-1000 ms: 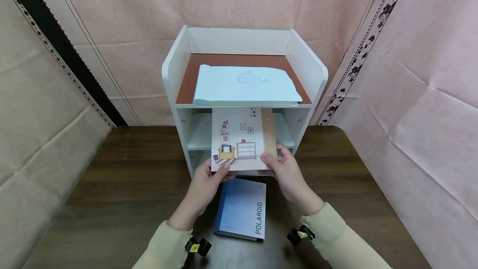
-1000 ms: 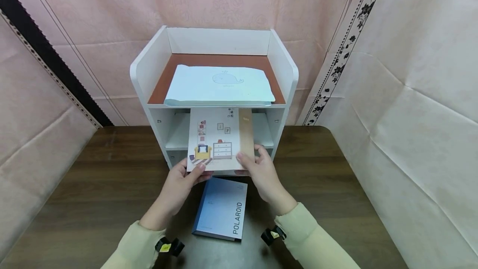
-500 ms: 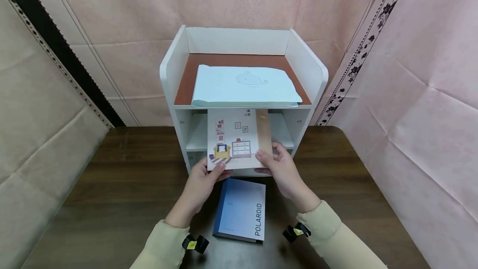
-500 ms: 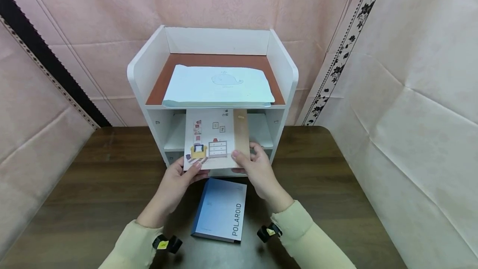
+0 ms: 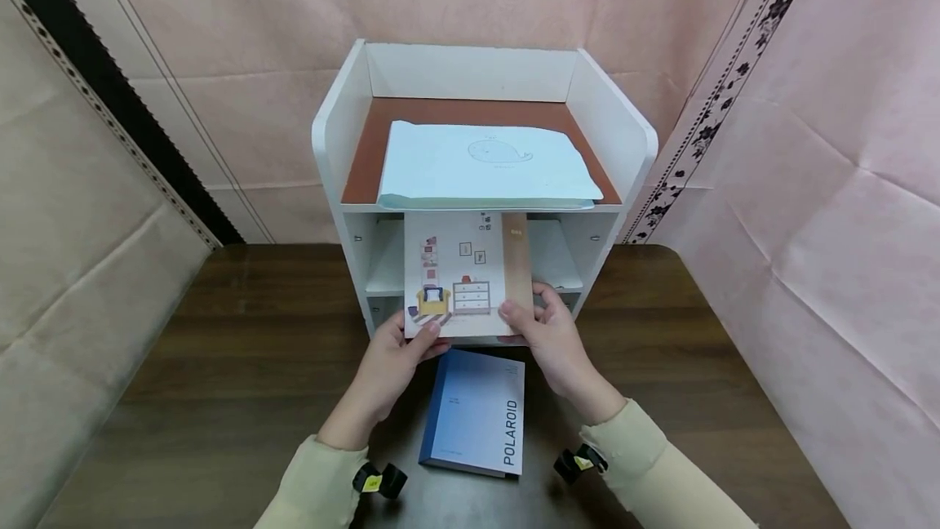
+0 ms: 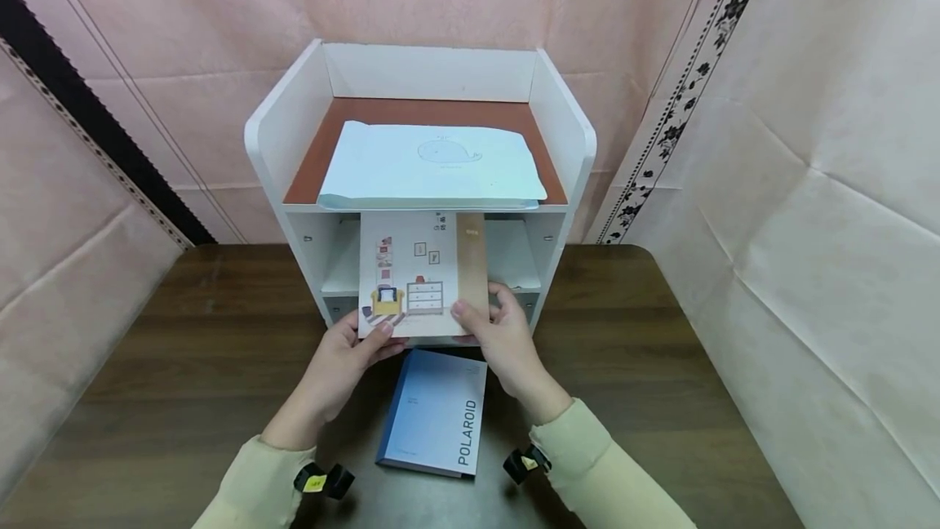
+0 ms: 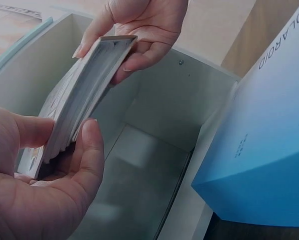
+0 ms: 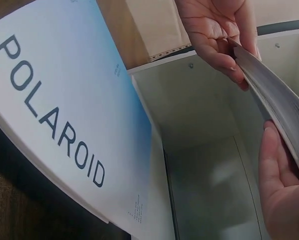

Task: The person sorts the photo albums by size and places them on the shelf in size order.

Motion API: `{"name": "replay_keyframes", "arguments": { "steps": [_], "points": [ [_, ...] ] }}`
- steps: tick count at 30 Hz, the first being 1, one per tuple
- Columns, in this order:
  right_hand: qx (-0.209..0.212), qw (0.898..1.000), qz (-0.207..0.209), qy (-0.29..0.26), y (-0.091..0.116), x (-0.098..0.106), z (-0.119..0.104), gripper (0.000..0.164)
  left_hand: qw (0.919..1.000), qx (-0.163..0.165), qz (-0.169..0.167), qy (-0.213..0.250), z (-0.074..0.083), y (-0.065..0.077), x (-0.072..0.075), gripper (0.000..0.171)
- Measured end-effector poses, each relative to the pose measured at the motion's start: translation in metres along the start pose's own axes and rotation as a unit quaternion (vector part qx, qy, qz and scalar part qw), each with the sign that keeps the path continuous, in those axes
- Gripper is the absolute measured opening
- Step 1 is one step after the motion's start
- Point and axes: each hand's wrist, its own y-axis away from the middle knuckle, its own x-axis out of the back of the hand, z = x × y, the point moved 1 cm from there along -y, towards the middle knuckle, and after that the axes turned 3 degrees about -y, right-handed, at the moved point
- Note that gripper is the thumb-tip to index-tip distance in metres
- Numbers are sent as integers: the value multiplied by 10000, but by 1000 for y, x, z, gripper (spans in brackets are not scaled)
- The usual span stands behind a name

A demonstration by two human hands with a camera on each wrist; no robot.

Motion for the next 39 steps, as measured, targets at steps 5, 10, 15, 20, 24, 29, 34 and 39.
{"name": "replay_keyframes", "arguments": {
  "steps": [5,10,15,20,24,29,34,39],
  "points": [
    [63,9999,-3,-86,-2,1,3,62,10000,24,24,65,-1,0,0,38],
    [75,10000,16,-55,-4,2,5,65,10000,-4,-16,53,-1,0,-1,40],
    [84,10000,-16,42,-4,3,3,70,10000,-70,-6,-3,0,2,-2,41],
    [61,10000,10,-27,-3,2,0,73,9997,-190,80,-120,1,4,-3,41],
    [28,10000,86,40,-2,1,-1,76,9991,-366,123,-171,3,6,-5,42],
    [16,9997,113,213,-2,2,-5,76,9980,-560,77,-273,10,7,-6,44],
    [-23,9995,12,306,1,4,-9,73,9966,-638,8,-524,16,7,-5,44],
    [253,9976,-316,560,8,7,-10,66,9962,-640,6,-597,17,8,-2,49]
  ]
}}
